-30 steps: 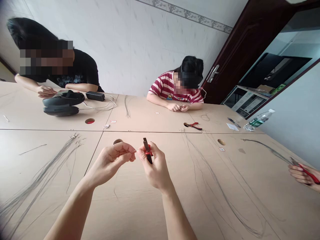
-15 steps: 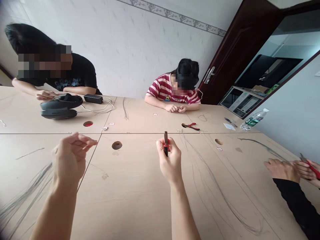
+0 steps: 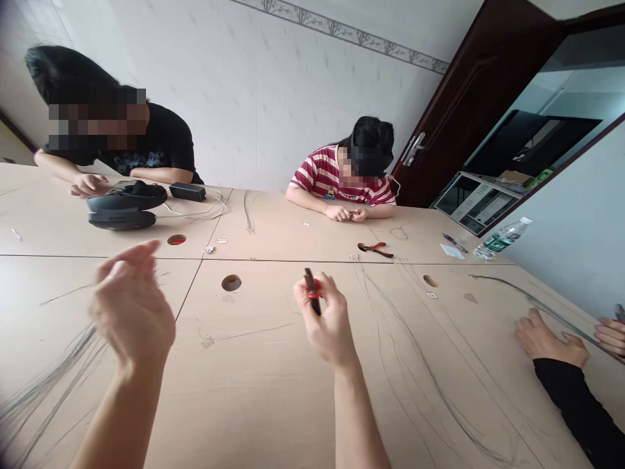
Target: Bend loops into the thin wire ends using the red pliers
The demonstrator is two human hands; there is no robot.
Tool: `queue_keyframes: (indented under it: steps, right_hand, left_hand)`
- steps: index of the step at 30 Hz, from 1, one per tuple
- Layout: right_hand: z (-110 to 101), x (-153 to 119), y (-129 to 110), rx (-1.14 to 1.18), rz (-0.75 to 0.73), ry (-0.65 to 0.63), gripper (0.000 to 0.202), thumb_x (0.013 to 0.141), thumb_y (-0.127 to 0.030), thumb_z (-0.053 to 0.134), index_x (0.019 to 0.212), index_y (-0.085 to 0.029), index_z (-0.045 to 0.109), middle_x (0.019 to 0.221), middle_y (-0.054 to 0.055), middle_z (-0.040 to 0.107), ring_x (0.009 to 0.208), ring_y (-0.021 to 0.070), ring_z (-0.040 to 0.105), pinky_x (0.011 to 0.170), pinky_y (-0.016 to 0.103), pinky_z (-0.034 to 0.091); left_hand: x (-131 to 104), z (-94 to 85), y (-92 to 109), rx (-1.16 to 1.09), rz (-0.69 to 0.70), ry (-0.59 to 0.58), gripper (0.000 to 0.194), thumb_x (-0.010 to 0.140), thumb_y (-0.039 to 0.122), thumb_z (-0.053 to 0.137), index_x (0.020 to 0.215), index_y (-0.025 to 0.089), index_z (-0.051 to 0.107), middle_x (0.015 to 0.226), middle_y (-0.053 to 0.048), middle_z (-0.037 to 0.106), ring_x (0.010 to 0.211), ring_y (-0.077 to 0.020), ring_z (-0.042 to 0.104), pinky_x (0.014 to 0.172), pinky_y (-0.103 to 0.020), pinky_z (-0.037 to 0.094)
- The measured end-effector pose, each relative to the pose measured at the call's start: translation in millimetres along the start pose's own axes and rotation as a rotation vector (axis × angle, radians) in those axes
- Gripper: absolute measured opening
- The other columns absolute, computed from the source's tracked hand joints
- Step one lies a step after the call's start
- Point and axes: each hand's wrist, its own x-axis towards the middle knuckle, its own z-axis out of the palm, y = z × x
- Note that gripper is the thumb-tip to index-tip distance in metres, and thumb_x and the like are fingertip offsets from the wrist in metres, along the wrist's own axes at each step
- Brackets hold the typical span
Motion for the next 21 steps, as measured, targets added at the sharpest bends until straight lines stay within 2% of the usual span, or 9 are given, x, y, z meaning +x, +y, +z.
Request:
queue_keyframes:
  steps: [3, 5, 8, 10, 13, 15, 18, 21]
  right_hand:
    - [8.2, -6.3, -15.9, 0.073, -0.027, -0.163, 0.015, 0.094, -0.026, 0.054, 0.08, -0.022, 0.051, 0.074, -0.002, 0.05, 0.071, 0.0142, 0.049, 0.067, 0.027, 0.038]
    - [11.5, -10.2, -23.5, 0.114, -0.052, -0.232, 0.014, 0.094, -0.022, 0.052, 0.08, -0.022, 0.05, 0.077, -0.001, 0.05, 0.073, 0.0143, 0.049, 0.067, 0.027, 0.038]
    - [11.6, -13.4, -29.1, 0.135, -0.071, -0.244, 0.013, 0.093, -0.019, 0.052, 0.08, -0.022, 0.051, 0.079, -0.001, 0.051, 0.074, 0.0144, 0.048, 0.066, 0.027, 0.038]
    - [8.9, -13.5, -29.6, 0.131, -0.067, -0.197, 0.014, 0.095, -0.021, 0.052, 0.08, -0.022, 0.051, 0.077, -0.001, 0.049, 0.072, 0.0141, 0.046, 0.065, 0.026, 0.038]
    - [4.0, -11.9, -27.1, 0.123, -0.079, -0.12, 0.015, 0.096, -0.023, 0.052, 0.08, -0.022, 0.05, 0.076, -0.002, 0.049, 0.068, 0.013, 0.046, 0.063, 0.026, 0.037]
    - [2.6, -10.5, -24.4, 0.114, -0.09, -0.086, 0.015, 0.096, -0.023, 0.052, 0.081, -0.022, 0.051, 0.077, -0.002, 0.051, 0.067, 0.0126, 0.047, 0.064, 0.026, 0.037]
    - [4.7, -8.2, -20.2, 0.101, -0.075, -0.028, 0.015, 0.095, -0.026, 0.053, 0.081, -0.022, 0.053, 0.076, -0.002, 0.052, 0.067, 0.0129, 0.047, 0.065, 0.026, 0.038]
    - [9.1, -6.2, -17.3, 0.113, -0.045, 0.028, 0.016, 0.094, -0.028, 0.053, 0.08, -0.021, 0.054, 0.073, -0.002, 0.051, 0.063, 0.0126, 0.046, 0.061, 0.026, 0.037]
  left_hand:
    - [-17.5, 6.6, -11.8, -0.123, -0.319, -0.368, 0.026, 0.089, 0.032, 0.049, 0.093, 0.019, 0.071, 0.102, -0.005, 0.076, 0.116, -0.0241, 0.063, 0.113, -0.043, 0.033]
    - [-30.0, 8.4, -20.9, -0.185, -0.557, -0.627, 0.043, 0.094, 0.048, 0.042, 0.099, 0.018, 0.072, 0.109, -0.008, 0.075, 0.119, -0.0273, 0.061, 0.113, -0.045, 0.033]
    - [-43.3, 6.8, -35.3, -0.21, -0.862, -1.014, 0.067, 0.094, 0.066, 0.029, 0.105, 0.016, 0.072, 0.119, -0.012, 0.071, 0.125, -0.0315, 0.055, 0.113, -0.047, 0.03]
    - [-45.8, 3.5, -44.2, -0.217, -0.983, -1.209, 0.078, 0.092, 0.071, 0.021, 0.104, 0.014, 0.072, 0.117, -0.015, 0.071, 0.122, -0.0339, 0.057, 0.111, -0.051, 0.031]
    - [-43.5, -1.1, -52.5, -0.238, -1.044, -1.395, 0.088, 0.092, 0.073, 0.01, 0.104, 0.01, 0.071, 0.108, -0.019, 0.073, 0.109, -0.0339, 0.064, 0.108, -0.052, 0.034]
    - [-43.4, -1.8, -53.5, -0.273, -1.057, -1.489, 0.09, 0.089, 0.076, 0.013, 0.103, 0.007, 0.07, 0.105, -0.021, 0.073, 0.099, -0.0329, 0.068, 0.101, -0.051, 0.041]
    - [-52.4, -0.7, -49.4, -0.382, -1.142, -1.665, 0.087, 0.079, 0.084, 0.034, 0.094, 0.007, 0.071, 0.087, -0.02, 0.075, 0.073, -0.0292, 0.071, 0.072, -0.042, 0.055]
    - [-66.2, -4.1, -41.3, -0.569, -1.307, -1.819, 0.077, 0.068, 0.081, 0.056, 0.088, 0.008, 0.07, 0.062, -0.014, 0.071, 0.046, -0.0245, 0.065, 0.039, -0.031, 0.049]
